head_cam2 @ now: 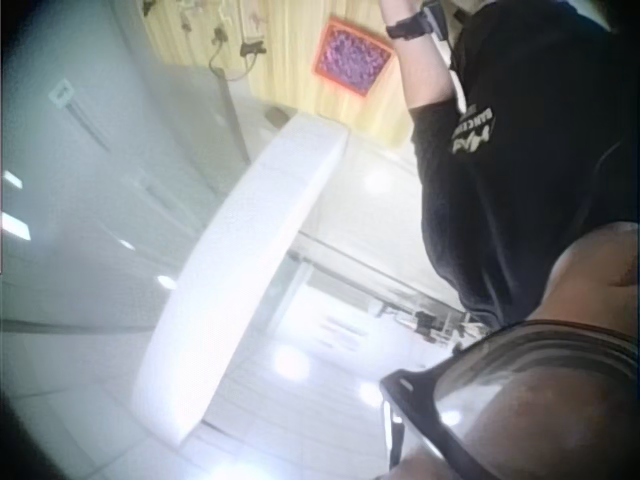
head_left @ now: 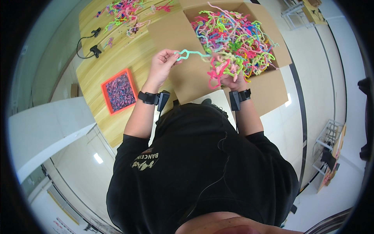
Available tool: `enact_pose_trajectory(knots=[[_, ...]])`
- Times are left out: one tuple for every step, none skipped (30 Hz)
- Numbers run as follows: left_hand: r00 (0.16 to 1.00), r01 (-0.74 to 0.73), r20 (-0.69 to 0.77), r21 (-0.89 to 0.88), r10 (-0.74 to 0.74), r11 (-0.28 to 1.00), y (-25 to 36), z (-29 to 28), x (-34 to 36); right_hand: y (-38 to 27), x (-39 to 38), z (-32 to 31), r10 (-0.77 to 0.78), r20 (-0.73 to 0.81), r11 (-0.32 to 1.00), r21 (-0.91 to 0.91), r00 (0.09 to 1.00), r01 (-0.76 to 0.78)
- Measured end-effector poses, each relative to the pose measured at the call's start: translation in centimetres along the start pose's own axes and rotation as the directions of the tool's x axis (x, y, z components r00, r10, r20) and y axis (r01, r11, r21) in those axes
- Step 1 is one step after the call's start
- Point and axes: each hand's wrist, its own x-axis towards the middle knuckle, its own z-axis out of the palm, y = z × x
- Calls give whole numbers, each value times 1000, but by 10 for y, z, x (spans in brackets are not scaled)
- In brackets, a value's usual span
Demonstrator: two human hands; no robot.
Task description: The person repeatedly picks up handfuls of colorful plastic strips from a cardboard box, separates them, and places them back into the box. The person also moves a small orange tray on the table and occasionally picks up strips from the table surface.
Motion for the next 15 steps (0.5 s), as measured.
enact_pose_trajectory(knots=[[1000, 5, -12, 75, -4, 997, -4, 6, 7, -9, -9, -3, -17, 10, 1000, 20, 1000, 17], [999, -3, -34, 97, 6, 995, -8, 11, 15, -18, -18, -6, -49, -21, 997, 56, 999, 50], [998, -12, -55, 118, 18, 993, -13, 17, 25, -26, -28, -8, -83, 41, 974, 214, 996, 72], [997, -51, -51, 117, 57, 992, -18, 23, 38, -33, -37, -9, -139, 56, 977, 169, 989, 128], [996, -46, -68, 179, 59, 983, -22, 28, 54, -39, -46, -10, -178, -43, 981, 76, 983, 180], [994, -70, -61, 218, 85, 973, -26, 35, 74, -43, -54, -9, -216, -68, 975, 47, 974, 219], [992, -92, -55, 254, 110, 963, -30, 43, 92, -47, -61, -8, -244, -29, 969, 34, 969, 245], [993, -97, -31, 327, 113, 940, -33, 53, 111, -52, -68, -6, -269, -104, 963, -53, 957, 265], [993, -105, -6, 398, 117, 911, -32, 64, 130, -53, -73, -4, -315, -119, 945, -129, 942, 300], [997, -70, -5, 476, 83, 876, -31, 77, 140, -54, -75, -2, -358, -119, 926, -173, 926, 336], [985, -171, 112, 524, 132, 834, -31, 89, 140, -54, -77, 0, -401, -116, 903, -217, 909, 371], [970, -227, 201, 573, 134, 787, -29, 104, 138, -55, -76, 1, -376, -68, 919, -153, 924, 363], [962, -241, 257, 643, 92, 727, -25, 119, 134, -54, -77, 3, -385, -81, 907, -215, 919, 361], [923, -285, 377, 537, 76, 794, -24, 134, 120, -53, -77, 4, -392, -139, 899, -267, 909, 347], [859, -358, 504, 465, 90, 810, -23, 146, 104, -51, -76, 5, -399, -188, 896, -290, 898, 337]])
